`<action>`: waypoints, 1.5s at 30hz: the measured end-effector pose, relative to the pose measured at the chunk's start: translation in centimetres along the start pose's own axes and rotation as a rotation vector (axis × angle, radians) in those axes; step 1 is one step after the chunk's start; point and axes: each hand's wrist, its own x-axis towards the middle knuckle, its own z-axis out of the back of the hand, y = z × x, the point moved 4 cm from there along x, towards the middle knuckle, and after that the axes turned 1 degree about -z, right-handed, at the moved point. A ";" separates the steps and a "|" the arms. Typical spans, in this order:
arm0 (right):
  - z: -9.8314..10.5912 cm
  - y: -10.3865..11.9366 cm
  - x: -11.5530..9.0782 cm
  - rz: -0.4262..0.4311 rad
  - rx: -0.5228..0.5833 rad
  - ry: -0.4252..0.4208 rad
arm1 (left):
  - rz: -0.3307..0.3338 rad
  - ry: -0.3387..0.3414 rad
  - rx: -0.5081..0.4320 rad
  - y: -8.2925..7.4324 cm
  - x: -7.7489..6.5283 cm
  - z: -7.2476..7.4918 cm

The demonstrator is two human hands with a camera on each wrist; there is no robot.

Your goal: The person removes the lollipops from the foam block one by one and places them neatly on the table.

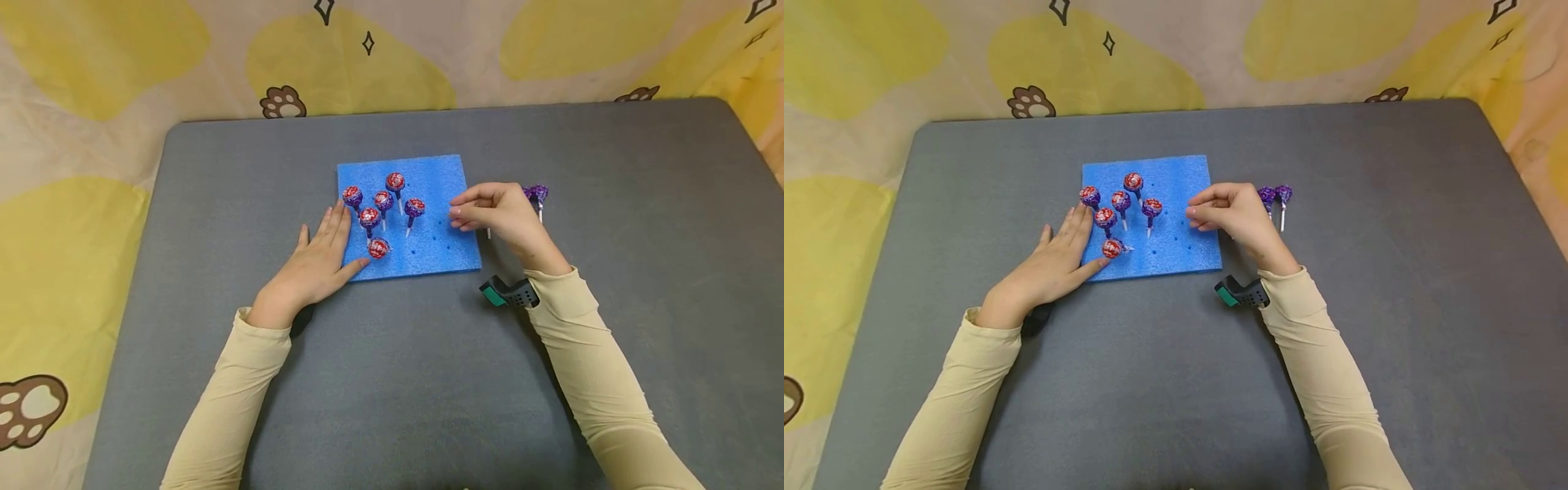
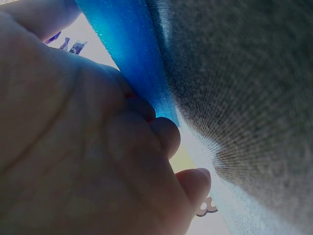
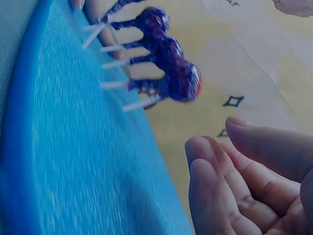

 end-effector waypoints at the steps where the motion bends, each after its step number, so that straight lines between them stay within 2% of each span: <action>1: -0.3 0.1 0.1 -0.003 -0.002 0.006 | 0.001 0.002 -0.002 0.0 0.0 0.0; 8: -2.3 1.4 1.3 -0.007 -0.087 0.044 | 0.006 0.006 -0.006 0.1 -0.2 -0.1; 16: -3.4 0.7 1.6 -0.035 0.027 0.034 | 0.000 -0.002 -0.008 -0.1 -0.1 -0.4; 25: -4.3 0.4 1.6 -0.009 0.053 -0.004 | 0.003 -0.007 -0.010 -0.1 -0.1 -0.4; 36: -4.3 0.6 1.5 0.046 0.067 -0.010 | 0.005 0.001 -0.004 -0.2 -0.2 -0.2; 45: -4.1 0.8 1.5 0.055 0.074 -0.022 | 0.004 0.004 0.005 -0.1 -0.1 0.0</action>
